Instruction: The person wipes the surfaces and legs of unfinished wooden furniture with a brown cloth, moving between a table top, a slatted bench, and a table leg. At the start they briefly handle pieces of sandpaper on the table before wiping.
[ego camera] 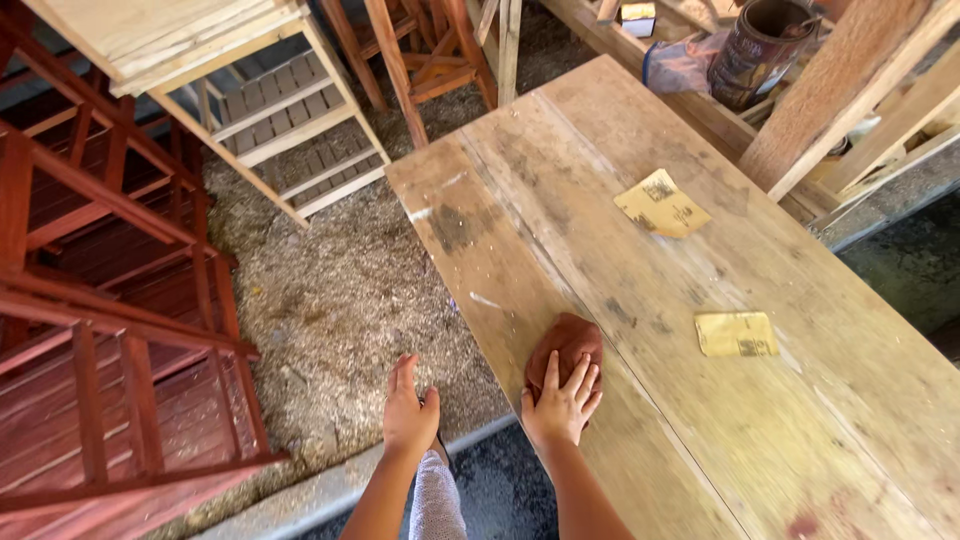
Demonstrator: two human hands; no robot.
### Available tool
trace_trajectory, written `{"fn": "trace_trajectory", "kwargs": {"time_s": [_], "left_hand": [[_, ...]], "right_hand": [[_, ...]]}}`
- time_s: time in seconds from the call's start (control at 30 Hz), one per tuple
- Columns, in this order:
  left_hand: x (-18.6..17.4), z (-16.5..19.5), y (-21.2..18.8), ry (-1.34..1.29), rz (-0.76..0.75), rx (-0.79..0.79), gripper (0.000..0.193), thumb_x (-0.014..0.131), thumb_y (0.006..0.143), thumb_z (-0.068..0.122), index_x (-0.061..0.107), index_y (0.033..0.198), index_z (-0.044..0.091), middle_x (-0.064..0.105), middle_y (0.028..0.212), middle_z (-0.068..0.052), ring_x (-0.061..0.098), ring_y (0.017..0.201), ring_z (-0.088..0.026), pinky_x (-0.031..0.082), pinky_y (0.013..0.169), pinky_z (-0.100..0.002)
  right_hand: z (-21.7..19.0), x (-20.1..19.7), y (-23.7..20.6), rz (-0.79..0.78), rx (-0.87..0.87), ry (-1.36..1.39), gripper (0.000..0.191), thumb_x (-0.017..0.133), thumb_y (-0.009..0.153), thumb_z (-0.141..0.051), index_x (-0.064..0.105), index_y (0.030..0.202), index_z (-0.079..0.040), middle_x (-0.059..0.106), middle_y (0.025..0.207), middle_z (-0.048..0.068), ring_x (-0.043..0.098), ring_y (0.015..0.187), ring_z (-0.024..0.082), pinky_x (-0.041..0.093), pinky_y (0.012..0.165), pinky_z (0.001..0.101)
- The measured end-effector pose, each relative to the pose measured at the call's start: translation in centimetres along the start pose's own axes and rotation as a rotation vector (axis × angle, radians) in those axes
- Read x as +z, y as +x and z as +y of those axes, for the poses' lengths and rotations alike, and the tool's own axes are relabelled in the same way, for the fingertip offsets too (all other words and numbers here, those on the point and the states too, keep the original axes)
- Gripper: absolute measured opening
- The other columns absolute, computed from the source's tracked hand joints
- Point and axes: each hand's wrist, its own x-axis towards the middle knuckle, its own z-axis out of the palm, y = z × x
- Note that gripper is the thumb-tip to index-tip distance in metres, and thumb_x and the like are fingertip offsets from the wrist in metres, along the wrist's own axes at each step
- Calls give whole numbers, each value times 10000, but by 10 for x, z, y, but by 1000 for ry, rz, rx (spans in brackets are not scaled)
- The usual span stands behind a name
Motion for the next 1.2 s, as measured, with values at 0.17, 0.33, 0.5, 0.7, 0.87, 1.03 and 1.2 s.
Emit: {"fn": "trace_trajectory", "kwargs": {"time_s": [0.17, 0.33, 0.5, 0.7, 0.87, 1.03, 1.2], "left_hand": [[12, -24, 95, -92, -44, 3, 651, 648, 836, 131, 434, 1450, 120, 448, 1551, -153, 427, 1428, -352, 388, 1143, -426], [7, -62, 205, -145, -135, -3, 606, 632, 879, 131, 429, 1451, 112, 428, 1563, -138, 409, 1451, -341, 377, 1157, -427], [-16, -113, 311, -37, -259, -72, 627, 631, 866, 131, 415, 1455, 133, 371, 1587, -128, 364, 1466, -328, 346, 1160, -427], [-13, -144, 408, -57, -113, 113, 620, 661, 815, 111, 477, 1406, 83, 400, 1567, -174, 370, 1466, -351, 325, 1180, -442], [-17, -143, 458, -57, -201, -4, 582, 615, 840, 101, 493, 1409, 107, 363, 1610, -146, 382, 1462, -309, 360, 1144, -407], [-23, -127, 526, -61, -53, 153, 518, 620, 830, 58, 569, 1345, 82, 418, 1587, -147, 378, 1482, -337, 323, 1184, -484], [-14, -92, 561, -179, 9, 267, 462, 585, 856, 18, 581, 1316, 57, 447, 1564, -176, 404, 1471, -366, 336, 1196, -519]], "right_hand": [[-66, 20, 67, 36, 40, -5, 875, 674, 824, -496, 290, 1578, -276, 17, 1676, 244, 20, 1542, 456, 105, 1187, 651], [-137, 47, 141, 114, 157, -39, 890, 674, 811, -522, 299, 1582, -280, 29, 1679, 247, 31, 1545, 456, 114, 1203, 650], [-197, 81, 209, 124, 305, -54, 917, 695, 782, -549, 297, 1569, -299, 16, 1673, 253, 12, 1541, 470, 110, 1186, 664], [-238, 114, 275, 198, 291, -66, 887, 691, 790, -516, 324, 1565, -292, 52, 1673, 261, 52, 1541, 476, 106, 1192, 661], [-293, 123, 336, 202, 222, -53, 811, 683, 822, -475, 393, 1544, -249, 116, 1639, 280, 76, 1535, 473, 75, 1218, 636], [-375, 144, 392, 27, 118, 152, 823, 781, 700, -299, 516, 1478, -315, 227, 1639, 216, 122, 1494, 419, 61, 1198, 597], [-447, 152, 386, 230, -511, 603, 370, 755, 698, -60, 779, 1056, -149, 695, 1201, 114, 627, 1178, 346, 486, 992, 498]]}}
